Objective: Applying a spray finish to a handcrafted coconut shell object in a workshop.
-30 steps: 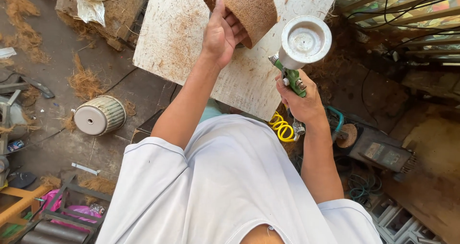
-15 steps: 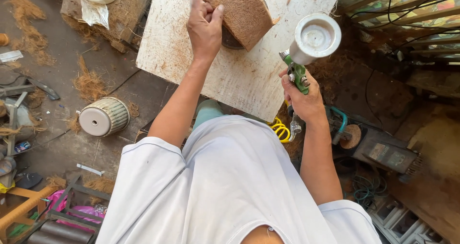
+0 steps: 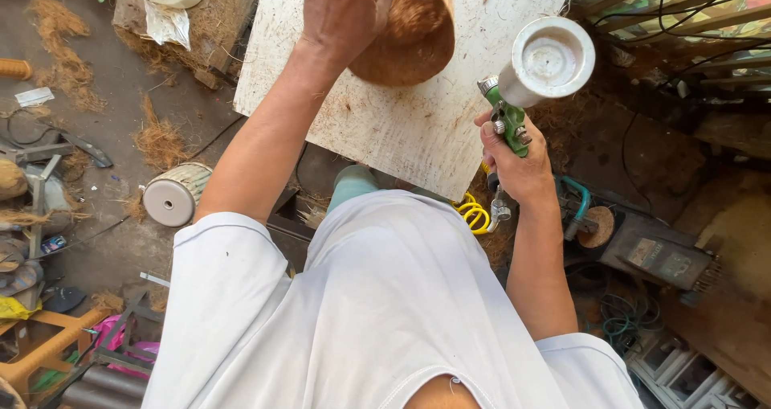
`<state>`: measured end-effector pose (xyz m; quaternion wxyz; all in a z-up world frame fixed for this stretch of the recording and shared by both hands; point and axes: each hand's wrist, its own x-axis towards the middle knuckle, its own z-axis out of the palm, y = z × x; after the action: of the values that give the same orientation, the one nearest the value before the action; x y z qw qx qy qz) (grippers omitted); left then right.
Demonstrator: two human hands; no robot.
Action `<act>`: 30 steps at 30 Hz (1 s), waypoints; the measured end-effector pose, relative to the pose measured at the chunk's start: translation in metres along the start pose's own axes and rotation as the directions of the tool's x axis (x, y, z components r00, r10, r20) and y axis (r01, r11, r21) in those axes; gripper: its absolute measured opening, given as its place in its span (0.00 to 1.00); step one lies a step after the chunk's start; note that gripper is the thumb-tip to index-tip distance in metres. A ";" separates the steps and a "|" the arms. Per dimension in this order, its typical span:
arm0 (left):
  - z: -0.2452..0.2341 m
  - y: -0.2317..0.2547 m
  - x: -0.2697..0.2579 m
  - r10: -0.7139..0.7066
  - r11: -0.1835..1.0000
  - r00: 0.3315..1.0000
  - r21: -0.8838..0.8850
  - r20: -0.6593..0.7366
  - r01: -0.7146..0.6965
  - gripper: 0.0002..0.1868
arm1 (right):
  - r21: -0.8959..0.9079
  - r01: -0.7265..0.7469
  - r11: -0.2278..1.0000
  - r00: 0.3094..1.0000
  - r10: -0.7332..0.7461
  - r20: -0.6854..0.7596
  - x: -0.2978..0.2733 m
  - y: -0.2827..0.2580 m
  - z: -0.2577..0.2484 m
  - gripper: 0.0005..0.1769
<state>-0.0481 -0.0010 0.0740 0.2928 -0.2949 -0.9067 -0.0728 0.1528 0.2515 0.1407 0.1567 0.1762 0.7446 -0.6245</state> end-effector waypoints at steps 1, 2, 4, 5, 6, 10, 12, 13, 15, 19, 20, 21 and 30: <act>0.001 -0.001 0.000 -0.026 0.999 0.999 0.049 0.045 0.024 0.23 | 0.000 -0.002 1.000 1.000 0.002 -0.006 0.000 -0.001 0.000 0.13; 0.007 -0.004 -0.006 -0.021 0.999 0.999 0.048 0.044 0.019 0.23 | 0.004 -0.001 1.000 1.000 0.001 -0.009 0.001 -0.001 0.001 0.13; 0.021 -0.009 -0.019 -0.093 0.995 0.989 -0.030 0.111 0.097 0.18 | -0.004 -0.043 0.999 0.999 0.043 0.005 0.003 -0.001 0.003 0.07; 0.017 -0.006 -0.021 -0.090 0.995 0.989 -0.034 0.115 0.094 0.18 | -0.001 -0.048 0.999 0.999 0.048 0.002 0.005 0.002 0.004 0.07; 0.014 -0.005 -0.022 -0.109 0.991 0.984 -0.067 0.140 0.119 0.07 | 0.012 -0.038 0.999 0.999 0.038 0.035 0.008 0.004 0.006 0.08; 0.004 -0.004 -0.027 -0.188 0.977 0.974 -0.079 0.127 0.199 0.06 | -0.011 -0.031 0.999 0.998 0.032 0.049 0.019 0.007 0.017 0.10; 0.005 -0.002 -0.028 -0.191 0.973 0.972 -0.105 0.140 0.207 0.04 | -0.041 -0.044 0.998 0.997 0.046 0.059 0.023 0.007 0.020 0.12; 0.005 -0.002 -0.029 -0.192 0.968 0.970 -0.135 0.152 0.212 0.03 | -0.072 -0.058 0.996 0.996 0.063 0.065 0.025 0.006 0.022 0.13; -0.001 0.001 -0.026 -0.198 0.967 0.967 -0.128 0.162 0.220 0.04 | -0.068 -0.067 0.995 0.996 0.070 0.047 0.028 0.010 0.026 0.14; -0.007 0.007 -0.023 -0.204 0.961 0.962 -0.148 0.183 0.232 0.08 | -0.063 -0.081 0.995 0.996 0.082 0.018 0.031 0.008 0.031 0.16; -0.008 0.006 -0.024 -0.202 0.962 0.962 -0.148 0.186 0.231 0.08 | -0.060 -0.083 0.995 0.996 0.085 0.018 0.032 0.005 0.034 0.16; -0.009 0.006 -0.024 -0.204 0.959 0.961 -0.157 0.187 0.234 0.07 | -0.050 -0.111 0.993 0.994 0.111 -0.006 0.033 0.002 0.036 0.16; -0.022 0.012 -0.017 -0.196 0.938 0.955 -0.241 0.221 0.248 0.07 | -0.048 0.102 0.994 0.986 -0.095 0.139 0.044 0.006 0.038 0.14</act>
<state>-0.0200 -0.0064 0.0819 0.1506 -0.2327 -0.9403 -0.1977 0.1171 0.2181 0.1096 0.1808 0.0918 0.7569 -0.6212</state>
